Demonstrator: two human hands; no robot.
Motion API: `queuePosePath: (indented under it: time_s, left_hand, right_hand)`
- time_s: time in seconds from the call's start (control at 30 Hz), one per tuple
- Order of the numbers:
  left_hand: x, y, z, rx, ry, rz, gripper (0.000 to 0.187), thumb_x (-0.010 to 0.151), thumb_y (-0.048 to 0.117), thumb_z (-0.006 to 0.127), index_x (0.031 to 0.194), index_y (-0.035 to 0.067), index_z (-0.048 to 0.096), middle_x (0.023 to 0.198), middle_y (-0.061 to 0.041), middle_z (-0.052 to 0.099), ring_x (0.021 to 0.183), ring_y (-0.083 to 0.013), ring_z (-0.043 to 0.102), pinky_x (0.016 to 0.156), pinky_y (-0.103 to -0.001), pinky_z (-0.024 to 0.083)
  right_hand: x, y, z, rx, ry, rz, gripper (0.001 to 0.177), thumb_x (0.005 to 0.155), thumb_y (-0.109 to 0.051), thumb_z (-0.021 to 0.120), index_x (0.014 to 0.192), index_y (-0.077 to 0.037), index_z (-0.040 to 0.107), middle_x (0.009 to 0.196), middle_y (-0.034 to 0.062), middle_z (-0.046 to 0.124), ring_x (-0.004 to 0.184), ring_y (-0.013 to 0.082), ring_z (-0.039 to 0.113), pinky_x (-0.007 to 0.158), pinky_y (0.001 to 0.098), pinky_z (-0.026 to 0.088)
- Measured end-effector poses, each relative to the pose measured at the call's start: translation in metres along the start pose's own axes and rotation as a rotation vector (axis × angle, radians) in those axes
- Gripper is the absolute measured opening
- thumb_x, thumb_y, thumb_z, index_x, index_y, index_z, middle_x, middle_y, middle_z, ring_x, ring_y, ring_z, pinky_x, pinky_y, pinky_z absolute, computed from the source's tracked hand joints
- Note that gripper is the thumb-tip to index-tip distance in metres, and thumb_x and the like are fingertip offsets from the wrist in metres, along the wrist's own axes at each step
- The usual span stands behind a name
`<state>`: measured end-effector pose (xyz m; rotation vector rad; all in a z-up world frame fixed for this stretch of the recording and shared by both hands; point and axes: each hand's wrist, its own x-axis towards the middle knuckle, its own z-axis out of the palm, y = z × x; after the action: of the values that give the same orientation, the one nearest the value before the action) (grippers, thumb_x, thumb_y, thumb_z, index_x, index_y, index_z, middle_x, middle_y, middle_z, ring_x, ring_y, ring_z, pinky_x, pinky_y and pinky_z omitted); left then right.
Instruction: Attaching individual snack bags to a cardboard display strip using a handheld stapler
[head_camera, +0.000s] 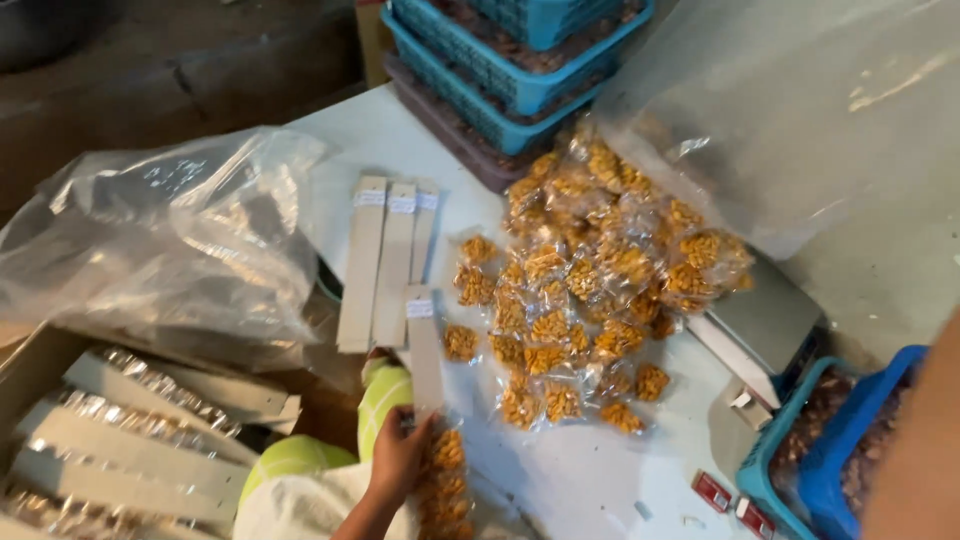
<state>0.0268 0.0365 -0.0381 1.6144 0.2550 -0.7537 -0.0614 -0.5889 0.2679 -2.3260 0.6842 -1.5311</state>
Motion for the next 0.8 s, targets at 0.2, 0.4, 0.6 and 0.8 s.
queuePosePath:
  time_s: [0.2,0.4,0.6,0.8]
  left_hand:
    - [0.034,-0.040,0.004,0.115,0.048,0.142,0.039,0.086,0.026,0.077,0.115,0.005,0.062,0.093,-0.011,0.068,0.066,-0.0184,0.059,0.059,-0.032,0.053]
    - [0.028,-0.045,0.009,0.099,0.057,0.194,0.041,0.088,0.031,0.080,0.120,0.009,0.063,0.121,-0.023,0.070,0.121,-0.0451,0.063,0.105,-0.055,0.051]
    - [0.039,-0.054,0.009,0.043,0.024,0.225,0.044,0.084,0.033,0.083,0.117,0.012,0.063,0.111,-0.020,0.072,0.112,-0.0421,0.068,0.095,-0.052,0.055]
    - [0.007,-0.020,-0.009,-0.008,-0.127,0.151,0.040,0.094,0.026,0.072,0.124,0.005,0.057,0.109,-0.010,0.068,0.080,-0.0155,0.067,0.073,-0.028,0.060]
  right_hand:
    - [-0.062,-0.036,0.024,0.147,-0.098,0.070,0.016,0.124,-0.030,0.063,0.116,-0.017,0.067,0.084,0.0006,0.067,0.052,0.0100,0.060,0.039,0.0278,0.050]
    - [-0.096,-0.112,0.104,0.347,-0.237,0.096,0.011,0.119,-0.028,0.065,0.120,-0.017,0.063,0.087,0.0016,0.068,0.053,0.0108,0.060,0.041,0.0280,0.051]
    - [-0.015,-0.316,0.255,0.537,-0.349,0.115,0.014,0.114,-0.025,0.067,0.123,-0.018,0.060,0.091,0.0027,0.068,0.053,0.0115,0.060,0.042,0.0282,0.053]
    - [-0.039,-0.438,0.328,0.681,-0.420,0.164,0.023,0.109,-0.023,0.069,0.127,-0.018,0.056,0.094,0.0037,0.068,0.054,0.0122,0.060,0.044,0.0283,0.055]
